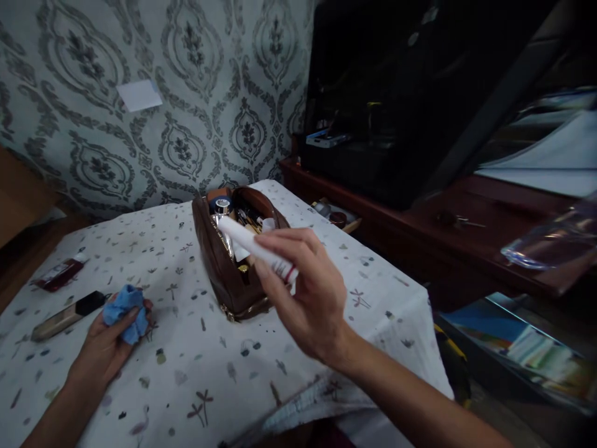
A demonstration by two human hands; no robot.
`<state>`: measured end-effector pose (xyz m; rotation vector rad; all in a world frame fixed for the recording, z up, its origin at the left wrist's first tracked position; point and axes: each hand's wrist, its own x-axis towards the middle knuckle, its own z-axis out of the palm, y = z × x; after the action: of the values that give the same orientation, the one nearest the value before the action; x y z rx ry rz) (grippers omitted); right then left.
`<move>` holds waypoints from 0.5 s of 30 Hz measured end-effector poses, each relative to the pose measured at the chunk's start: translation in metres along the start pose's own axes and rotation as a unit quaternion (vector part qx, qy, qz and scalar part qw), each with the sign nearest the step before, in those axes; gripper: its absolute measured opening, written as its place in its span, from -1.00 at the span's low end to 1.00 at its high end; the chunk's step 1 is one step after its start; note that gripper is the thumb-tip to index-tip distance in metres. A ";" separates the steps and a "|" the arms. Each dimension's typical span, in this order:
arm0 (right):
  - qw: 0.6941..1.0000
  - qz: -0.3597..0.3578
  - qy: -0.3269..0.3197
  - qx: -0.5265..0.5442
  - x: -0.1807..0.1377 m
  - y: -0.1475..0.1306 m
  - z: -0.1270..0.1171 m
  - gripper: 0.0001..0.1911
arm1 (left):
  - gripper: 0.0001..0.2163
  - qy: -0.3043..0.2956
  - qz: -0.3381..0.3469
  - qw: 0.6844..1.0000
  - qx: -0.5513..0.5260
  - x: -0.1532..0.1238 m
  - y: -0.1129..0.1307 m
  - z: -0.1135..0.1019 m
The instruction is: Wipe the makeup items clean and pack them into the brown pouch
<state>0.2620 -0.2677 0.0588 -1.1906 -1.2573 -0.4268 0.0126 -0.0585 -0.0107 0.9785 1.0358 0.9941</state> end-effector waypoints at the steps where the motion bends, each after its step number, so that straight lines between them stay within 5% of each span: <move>1: 0.999 -0.003 -0.023 -0.033 0.003 0.009 -0.007 -0.76 | -0.60 0.000 -0.002 1.000 0.006 0.001 -0.001 -0.001; 10: 0.955 -0.060 -0.220 -0.191 0.029 0.058 0.009 -0.75 | -0.60 -0.002 0.002 1.000 0.026 0.000 0.000 0.004; 15: 0.969 -0.062 -0.162 -0.174 0.026 0.058 -0.002 -0.78 | -0.57 0.006 -0.011 1.000 0.023 -0.004 0.001 0.007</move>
<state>0.3182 -0.2384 0.0562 -1.5279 -1.5881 -0.5779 0.0180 -0.0627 -0.0077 0.9978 1.0816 0.9619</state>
